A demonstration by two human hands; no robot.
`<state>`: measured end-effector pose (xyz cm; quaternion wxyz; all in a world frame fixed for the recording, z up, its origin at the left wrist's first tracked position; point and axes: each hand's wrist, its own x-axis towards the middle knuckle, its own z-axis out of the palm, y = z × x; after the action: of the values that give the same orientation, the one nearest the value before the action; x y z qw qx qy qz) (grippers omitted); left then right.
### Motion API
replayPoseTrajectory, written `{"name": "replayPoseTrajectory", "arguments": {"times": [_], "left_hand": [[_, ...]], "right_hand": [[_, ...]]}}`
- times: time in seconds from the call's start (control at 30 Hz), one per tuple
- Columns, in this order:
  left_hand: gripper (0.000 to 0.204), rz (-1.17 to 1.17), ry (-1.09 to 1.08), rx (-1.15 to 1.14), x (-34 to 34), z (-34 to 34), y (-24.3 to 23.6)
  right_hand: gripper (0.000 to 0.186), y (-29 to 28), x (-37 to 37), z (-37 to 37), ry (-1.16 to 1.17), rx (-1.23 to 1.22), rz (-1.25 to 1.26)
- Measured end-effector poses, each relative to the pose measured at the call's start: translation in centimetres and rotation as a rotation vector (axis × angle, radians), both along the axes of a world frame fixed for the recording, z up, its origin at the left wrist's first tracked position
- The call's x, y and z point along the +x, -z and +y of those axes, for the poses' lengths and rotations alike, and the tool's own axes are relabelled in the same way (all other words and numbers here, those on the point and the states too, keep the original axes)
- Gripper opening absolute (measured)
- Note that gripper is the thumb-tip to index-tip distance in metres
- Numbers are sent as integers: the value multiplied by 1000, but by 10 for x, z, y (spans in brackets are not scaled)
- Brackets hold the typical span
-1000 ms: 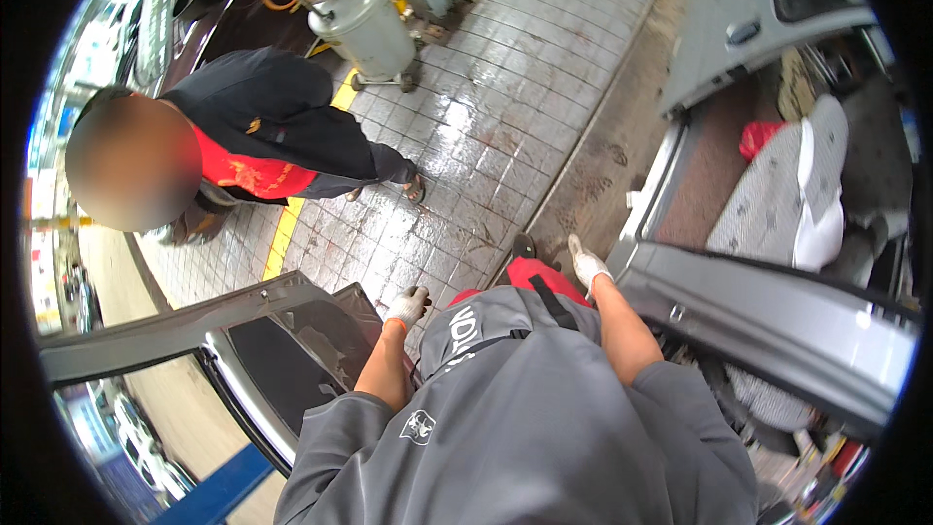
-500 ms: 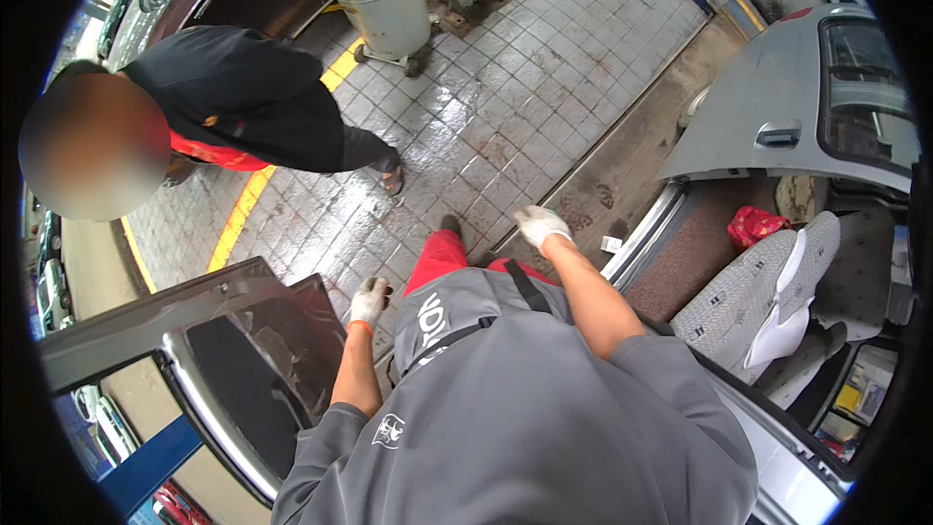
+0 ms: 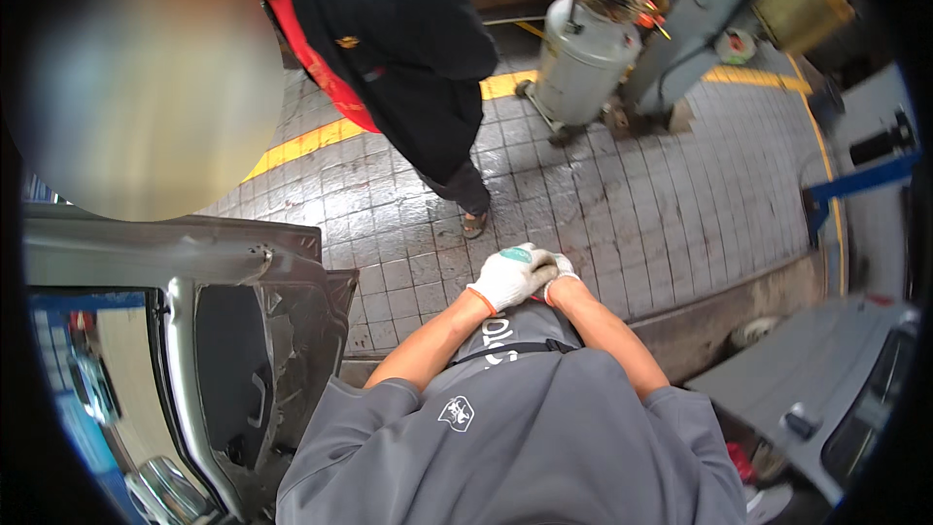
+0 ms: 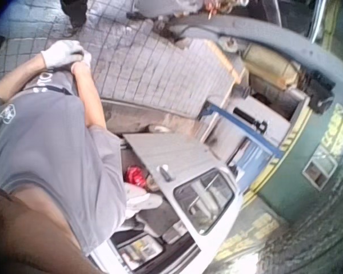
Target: The person works on the interior of a silver van with the dashboard removed, using a socket wrench and screwdriver to manipulate components under the steering column. They retrieve tools from a toolbox and return to the van to continue the repair.
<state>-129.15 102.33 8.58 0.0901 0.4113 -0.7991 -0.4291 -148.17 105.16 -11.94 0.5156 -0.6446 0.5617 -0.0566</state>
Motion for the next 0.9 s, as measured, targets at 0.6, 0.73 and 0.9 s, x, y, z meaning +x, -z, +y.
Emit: {"name": "replayPoseTrajectory", "arguments": {"times": [0.6,0.73,0.9], "left_hand": [[30,-65,-929,-10,-30,-44,48],[45,262,-1201,127,-36,-16,73],[72,-160,-2008,400,-24,223,138]], "right_hand": [[74,-81,54,-160,-1232,173,184],[75,-94,90,-167,-1463,149,184],[76,-96,96,-151,-1486,101,186]]}}
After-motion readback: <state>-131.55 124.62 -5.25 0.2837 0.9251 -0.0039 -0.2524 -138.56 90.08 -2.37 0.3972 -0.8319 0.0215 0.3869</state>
